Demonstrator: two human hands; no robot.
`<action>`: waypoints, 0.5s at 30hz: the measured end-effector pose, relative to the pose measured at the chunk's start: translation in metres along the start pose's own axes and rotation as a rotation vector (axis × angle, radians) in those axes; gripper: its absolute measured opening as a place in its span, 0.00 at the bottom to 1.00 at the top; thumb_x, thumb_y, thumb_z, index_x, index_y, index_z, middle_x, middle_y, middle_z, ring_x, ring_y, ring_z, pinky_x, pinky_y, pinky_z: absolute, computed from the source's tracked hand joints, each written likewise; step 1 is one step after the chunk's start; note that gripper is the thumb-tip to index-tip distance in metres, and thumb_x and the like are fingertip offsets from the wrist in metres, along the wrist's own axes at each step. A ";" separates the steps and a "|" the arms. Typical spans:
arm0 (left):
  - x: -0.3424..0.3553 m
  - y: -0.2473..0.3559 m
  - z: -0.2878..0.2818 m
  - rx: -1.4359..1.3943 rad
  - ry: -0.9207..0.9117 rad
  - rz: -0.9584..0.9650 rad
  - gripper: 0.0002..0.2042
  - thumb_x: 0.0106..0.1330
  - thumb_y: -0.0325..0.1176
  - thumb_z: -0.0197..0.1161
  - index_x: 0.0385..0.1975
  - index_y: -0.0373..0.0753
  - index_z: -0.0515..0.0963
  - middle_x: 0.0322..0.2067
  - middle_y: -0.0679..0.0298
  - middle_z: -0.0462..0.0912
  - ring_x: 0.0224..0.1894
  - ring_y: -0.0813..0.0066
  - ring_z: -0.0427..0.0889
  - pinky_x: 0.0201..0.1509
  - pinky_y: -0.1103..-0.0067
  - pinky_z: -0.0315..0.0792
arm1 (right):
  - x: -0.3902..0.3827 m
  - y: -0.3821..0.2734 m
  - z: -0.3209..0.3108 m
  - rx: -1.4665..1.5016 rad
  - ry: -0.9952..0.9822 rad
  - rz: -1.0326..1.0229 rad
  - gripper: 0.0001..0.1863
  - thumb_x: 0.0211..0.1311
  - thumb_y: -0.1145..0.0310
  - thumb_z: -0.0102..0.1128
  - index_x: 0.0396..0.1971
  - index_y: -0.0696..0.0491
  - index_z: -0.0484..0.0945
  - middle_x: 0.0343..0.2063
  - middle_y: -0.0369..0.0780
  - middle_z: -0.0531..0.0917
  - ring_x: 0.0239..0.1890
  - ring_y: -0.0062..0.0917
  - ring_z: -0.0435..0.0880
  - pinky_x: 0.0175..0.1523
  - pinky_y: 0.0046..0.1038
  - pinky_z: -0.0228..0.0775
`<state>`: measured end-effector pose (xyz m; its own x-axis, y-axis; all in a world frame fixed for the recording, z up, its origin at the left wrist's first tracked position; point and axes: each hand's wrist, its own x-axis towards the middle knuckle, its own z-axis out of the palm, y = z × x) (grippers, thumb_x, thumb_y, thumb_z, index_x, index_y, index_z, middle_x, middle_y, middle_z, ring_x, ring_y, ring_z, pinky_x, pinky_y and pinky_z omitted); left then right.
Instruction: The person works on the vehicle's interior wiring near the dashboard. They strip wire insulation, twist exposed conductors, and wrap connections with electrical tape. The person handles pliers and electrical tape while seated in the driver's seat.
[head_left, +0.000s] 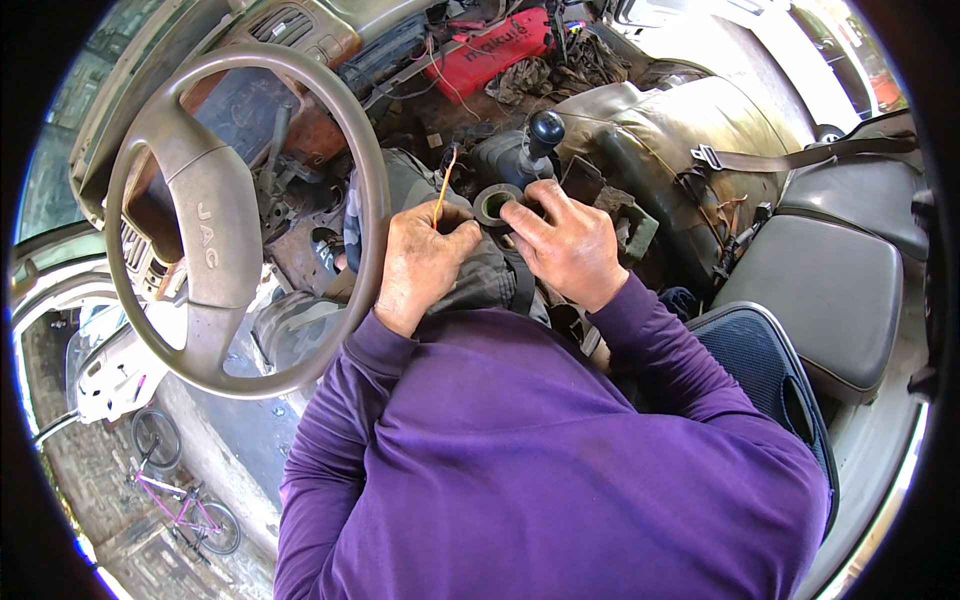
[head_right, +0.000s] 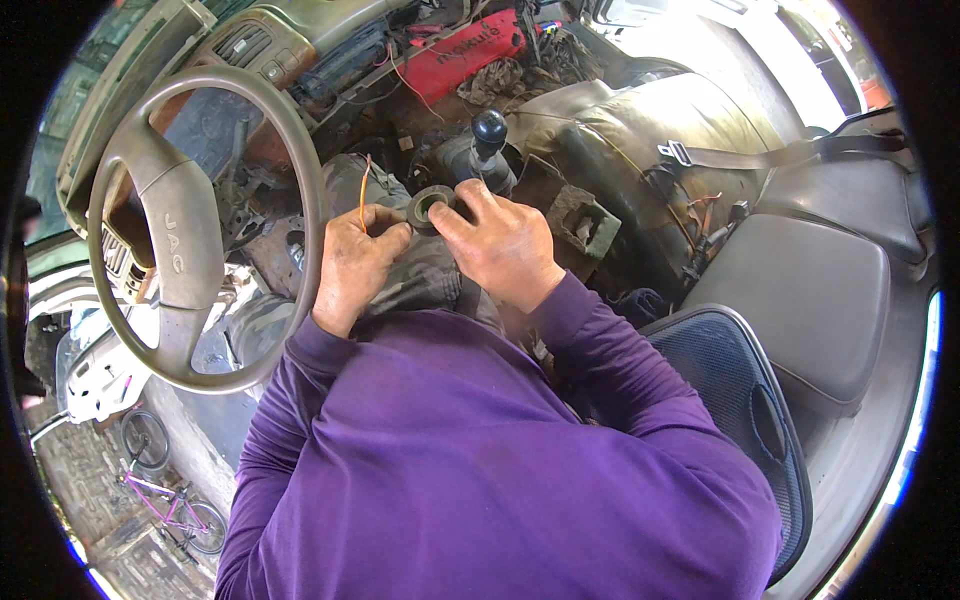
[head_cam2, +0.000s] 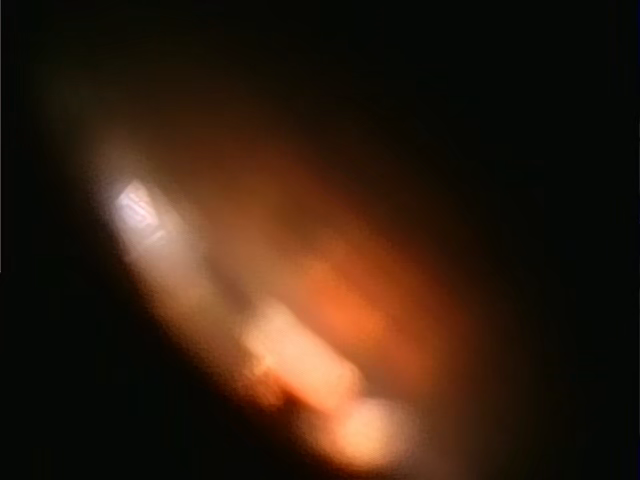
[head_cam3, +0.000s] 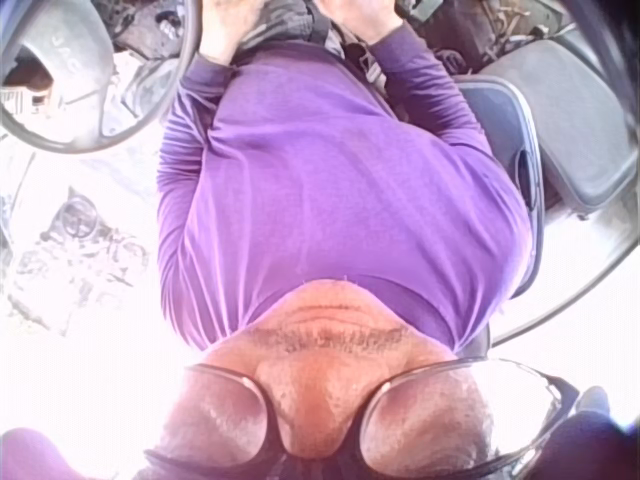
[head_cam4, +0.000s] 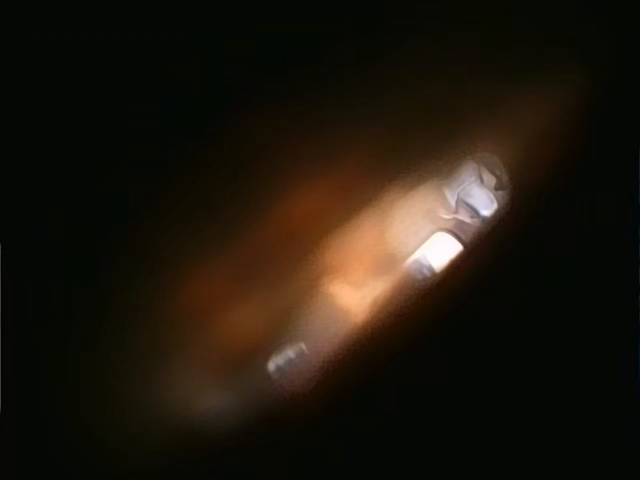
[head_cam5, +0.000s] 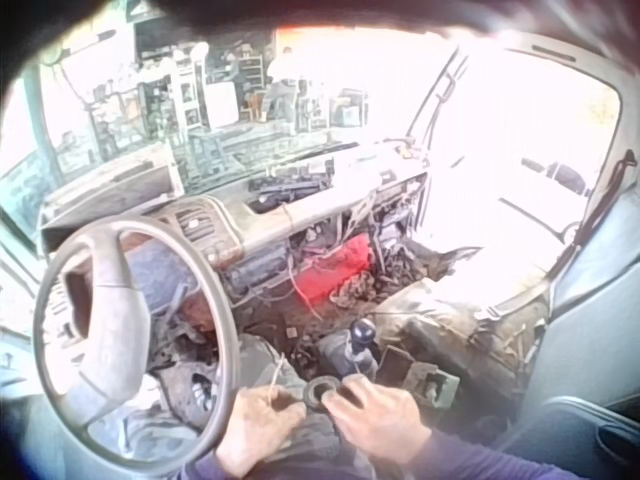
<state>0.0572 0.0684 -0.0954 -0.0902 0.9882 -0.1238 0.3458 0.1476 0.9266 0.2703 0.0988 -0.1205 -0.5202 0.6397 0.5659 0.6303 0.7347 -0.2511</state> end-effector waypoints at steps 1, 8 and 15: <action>0.001 0.001 -0.001 0.017 -0.006 -0.004 0.09 0.62 0.29 0.71 0.36 0.27 0.87 0.27 0.62 0.88 0.30 0.79 0.83 0.38 0.76 0.79 | 0.000 0.000 0.000 0.001 -0.003 0.000 0.20 0.54 0.70 0.76 0.48 0.44 0.85 0.44 0.40 0.83 0.34 0.29 0.89 0.34 0.32 0.83; 0.006 -0.012 -0.004 -0.131 -0.099 -0.025 0.06 0.63 0.28 0.67 0.30 0.30 0.84 0.24 0.66 0.84 0.26 0.81 0.79 0.32 0.78 0.74 | -0.003 0.004 -0.001 0.243 -0.010 0.090 0.21 0.51 0.72 0.78 0.48 0.48 0.87 0.45 0.41 0.85 0.37 0.33 0.90 0.38 0.33 0.84; 0.007 -0.017 -0.011 -0.496 -0.248 -0.248 0.06 0.63 0.30 0.63 0.36 0.35 0.80 0.25 0.65 0.82 0.25 0.77 0.79 0.31 0.80 0.71 | -0.004 0.011 0.000 0.637 -0.080 0.299 0.18 0.57 0.71 0.80 0.48 0.56 0.87 0.40 0.43 0.88 0.40 0.38 0.90 0.46 0.33 0.83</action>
<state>0.0407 0.0723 -0.1084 0.1285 0.9158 -0.3806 -0.1392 0.3966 0.9074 0.2793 0.1046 -0.1253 -0.4336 0.8312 0.3480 0.3058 0.4990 -0.8109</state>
